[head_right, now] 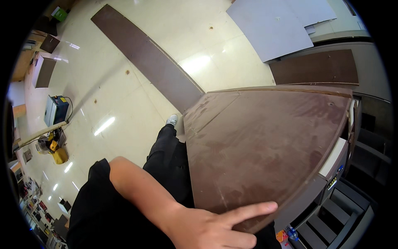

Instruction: The person assembles a wooden cabinet by attaching panels and shelves using a screwdriver. They position parts, align edges, and tighten screws to secure the structure.

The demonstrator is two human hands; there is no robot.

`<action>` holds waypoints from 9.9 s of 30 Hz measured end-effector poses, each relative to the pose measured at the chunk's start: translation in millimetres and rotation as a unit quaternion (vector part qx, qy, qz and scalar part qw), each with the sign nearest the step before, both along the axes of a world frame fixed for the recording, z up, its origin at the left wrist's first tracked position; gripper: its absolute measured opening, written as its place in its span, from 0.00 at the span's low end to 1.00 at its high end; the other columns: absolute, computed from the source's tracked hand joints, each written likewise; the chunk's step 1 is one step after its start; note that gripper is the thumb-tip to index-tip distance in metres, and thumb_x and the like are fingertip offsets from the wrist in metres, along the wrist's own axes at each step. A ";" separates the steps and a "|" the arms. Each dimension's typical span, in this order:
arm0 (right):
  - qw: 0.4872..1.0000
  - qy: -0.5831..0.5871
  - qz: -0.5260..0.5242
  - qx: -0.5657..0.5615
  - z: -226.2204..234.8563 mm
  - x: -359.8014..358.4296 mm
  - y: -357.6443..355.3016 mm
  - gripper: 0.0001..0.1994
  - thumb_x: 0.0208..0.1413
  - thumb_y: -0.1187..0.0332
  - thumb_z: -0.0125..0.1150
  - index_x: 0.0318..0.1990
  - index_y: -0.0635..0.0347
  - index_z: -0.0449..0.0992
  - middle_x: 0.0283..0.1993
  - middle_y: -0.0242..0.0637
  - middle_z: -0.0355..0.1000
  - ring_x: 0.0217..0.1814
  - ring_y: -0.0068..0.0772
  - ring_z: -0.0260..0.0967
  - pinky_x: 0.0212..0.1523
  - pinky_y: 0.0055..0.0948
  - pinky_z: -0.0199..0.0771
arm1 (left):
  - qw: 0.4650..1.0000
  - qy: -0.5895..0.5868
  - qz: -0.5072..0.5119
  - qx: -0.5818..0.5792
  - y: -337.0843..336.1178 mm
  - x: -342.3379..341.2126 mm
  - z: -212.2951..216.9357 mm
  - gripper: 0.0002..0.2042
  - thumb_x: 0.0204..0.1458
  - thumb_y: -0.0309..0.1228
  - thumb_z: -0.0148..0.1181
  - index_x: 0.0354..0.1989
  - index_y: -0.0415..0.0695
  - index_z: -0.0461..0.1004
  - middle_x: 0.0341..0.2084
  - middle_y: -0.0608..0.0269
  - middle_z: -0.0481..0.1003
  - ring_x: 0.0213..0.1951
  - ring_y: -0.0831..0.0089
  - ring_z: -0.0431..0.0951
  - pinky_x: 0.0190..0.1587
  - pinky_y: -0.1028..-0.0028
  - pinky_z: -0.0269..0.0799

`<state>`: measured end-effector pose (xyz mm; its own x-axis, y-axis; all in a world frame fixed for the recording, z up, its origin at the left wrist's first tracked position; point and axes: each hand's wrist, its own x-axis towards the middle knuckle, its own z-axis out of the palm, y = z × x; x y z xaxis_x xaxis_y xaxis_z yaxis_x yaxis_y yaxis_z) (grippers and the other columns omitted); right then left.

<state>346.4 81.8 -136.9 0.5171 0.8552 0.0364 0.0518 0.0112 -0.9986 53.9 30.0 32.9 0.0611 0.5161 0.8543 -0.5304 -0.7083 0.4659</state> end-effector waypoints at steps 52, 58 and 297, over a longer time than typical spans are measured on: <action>0.945 -0.121 -0.261 -0.153 33.0 -64.1 -290.1 0.23 0.61 0.60 0.62 0.61 0.56 0.67 0.54 0.38 0.75 0.24 0.28 0.73 0.31 0.29 0.75 | 0.854 0.306 -0.291 0.305 -182.2 -8.2 -55.4 0.15 0.47 0.42 0.64 0.21 0.48 0.67 0.28 0.65 0.73 0.32 0.69 0.75 0.54 0.58 0.65; 0.973 0.104 -0.099 -0.183 2.0 -122.1 -423.4 0.17 0.61 0.70 0.58 0.58 0.61 0.72 0.48 0.29 0.76 0.28 0.15 0.68 0.29 0.22 0.71 | 0.812 0.372 -0.289 0.345 -172.1 -15.3 -41.9 0.21 0.52 0.53 0.58 0.22 0.46 0.69 0.27 0.64 0.74 0.31 0.67 0.76 0.55 0.55 0.60; 0.851 0.454 -0.048 -0.259 -244.3 -526.7 -531.6 0.24 0.57 0.38 0.58 0.33 0.50 0.72 0.24 0.25 0.68 0.25 0.20 0.63 0.22 0.19 0.56 | 0.683 0.728 0.021 0.060 -243.3 -590.9 -145.2 0.10 0.50 0.27 0.55 0.41 0.48 0.66 0.34 0.61 0.72 0.41 0.58 0.76 0.37 0.61 0.75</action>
<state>-180.3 -449.7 -381.2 0.1999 0.5872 -0.7843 -0.7675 -0.4037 -0.4979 -537.0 -213.2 -112.3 0.8777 0.4756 -0.0586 0.4547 -0.7880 0.4151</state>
